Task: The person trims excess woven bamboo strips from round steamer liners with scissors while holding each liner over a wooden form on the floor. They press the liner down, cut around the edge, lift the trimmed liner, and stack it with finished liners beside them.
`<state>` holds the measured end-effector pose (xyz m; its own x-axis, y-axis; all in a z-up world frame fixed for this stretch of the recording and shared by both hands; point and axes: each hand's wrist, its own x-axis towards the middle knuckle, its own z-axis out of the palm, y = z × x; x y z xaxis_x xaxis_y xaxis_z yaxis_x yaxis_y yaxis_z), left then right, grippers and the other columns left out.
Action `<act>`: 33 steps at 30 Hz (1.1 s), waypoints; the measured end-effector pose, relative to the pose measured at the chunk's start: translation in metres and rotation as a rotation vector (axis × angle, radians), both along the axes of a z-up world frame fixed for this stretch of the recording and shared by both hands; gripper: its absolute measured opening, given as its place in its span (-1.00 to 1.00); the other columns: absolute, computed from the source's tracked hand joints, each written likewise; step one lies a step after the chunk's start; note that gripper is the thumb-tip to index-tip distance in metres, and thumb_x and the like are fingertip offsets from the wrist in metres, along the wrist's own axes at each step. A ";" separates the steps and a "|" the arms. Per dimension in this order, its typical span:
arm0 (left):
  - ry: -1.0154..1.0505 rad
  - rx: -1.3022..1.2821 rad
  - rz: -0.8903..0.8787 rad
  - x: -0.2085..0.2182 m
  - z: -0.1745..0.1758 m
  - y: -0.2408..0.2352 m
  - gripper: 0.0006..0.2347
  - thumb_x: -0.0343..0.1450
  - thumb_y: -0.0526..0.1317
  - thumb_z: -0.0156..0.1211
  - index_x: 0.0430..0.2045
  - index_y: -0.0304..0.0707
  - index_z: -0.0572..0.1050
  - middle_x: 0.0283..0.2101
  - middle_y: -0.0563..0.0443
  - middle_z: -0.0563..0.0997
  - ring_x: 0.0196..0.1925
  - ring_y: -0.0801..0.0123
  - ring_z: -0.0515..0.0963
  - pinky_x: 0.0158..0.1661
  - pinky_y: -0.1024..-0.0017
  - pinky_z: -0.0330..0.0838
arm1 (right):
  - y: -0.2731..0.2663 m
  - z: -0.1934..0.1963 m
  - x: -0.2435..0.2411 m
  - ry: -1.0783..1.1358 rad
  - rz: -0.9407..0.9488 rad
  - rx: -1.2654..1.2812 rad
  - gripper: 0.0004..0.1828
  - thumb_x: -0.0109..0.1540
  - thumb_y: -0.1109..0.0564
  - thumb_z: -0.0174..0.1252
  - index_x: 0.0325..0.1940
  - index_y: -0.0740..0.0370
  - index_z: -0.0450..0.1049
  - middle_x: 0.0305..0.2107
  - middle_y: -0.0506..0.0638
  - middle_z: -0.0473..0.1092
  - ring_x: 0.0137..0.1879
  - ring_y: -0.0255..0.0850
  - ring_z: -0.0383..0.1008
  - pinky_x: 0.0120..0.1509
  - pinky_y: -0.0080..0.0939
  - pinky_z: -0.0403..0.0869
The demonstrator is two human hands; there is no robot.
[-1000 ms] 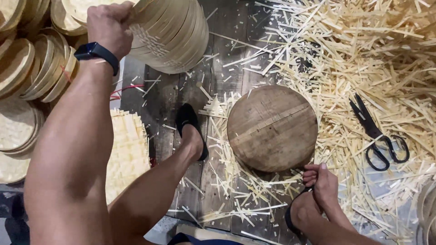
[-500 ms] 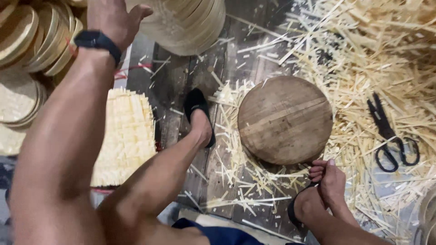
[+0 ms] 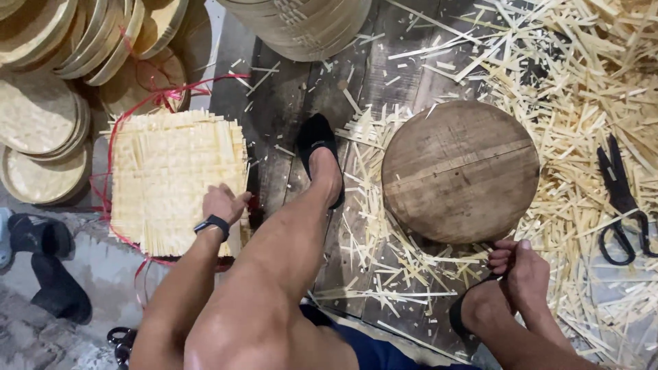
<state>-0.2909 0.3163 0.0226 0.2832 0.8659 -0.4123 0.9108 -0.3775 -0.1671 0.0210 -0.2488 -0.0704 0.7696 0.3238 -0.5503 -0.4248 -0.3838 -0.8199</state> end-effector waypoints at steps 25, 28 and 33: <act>-0.546 -0.029 -1.124 0.177 0.310 -0.209 -0.91 0.37 -0.33 0.21 -0.30 -0.19 0.55 -0.46 -0.15 0.55 -0.49 0.02 0.57 -0.54 0.09 0.39 | -0.011 0.007 0.014 -0.154 -0.201 0.186 -0.39 0.57 -0.17 -0.22 0.05 0.46 0.50 -0.30 0.09 0.47 -0.27 -0.23 0.41 -0.14 -0.28 0.42; -0.842 -0.207 -1.457 0.202 0.225 -0.259 -0.73 0.35 -0.38 0.10 -0.09 -0.58 0.41 0.01 -0.42 0.59 -0.05 0.00 0.66 -0.14 0.22 0.59 | 0.015 0.082 0.048 0.232 -0.404 0.646 -0.47 0.38 -0.20 -0.20 0.01 0.25 0.47 -0.17 -0.03 0.56 -0.06 -0.30 0.61 0.09 -0.29 0.59; -0.670 -0.415 -1.556 0.196 0.035 -0.292 -0.69 0.33 -0.27 0.14 -0.10 -0.51 0.47 0.13 -0.41 0.54 0.18 -0.10 0.55 0.07 0.09 0.49 | 0.024 0.076 0.086 0.142 -0.127 0.339 -0.70 0.27 0.00 0.15 -0.08 0.28 0.48 -0.35 -0.08 0.49 -0.29 -0.36 0.44 -0.22 -0.33 0.42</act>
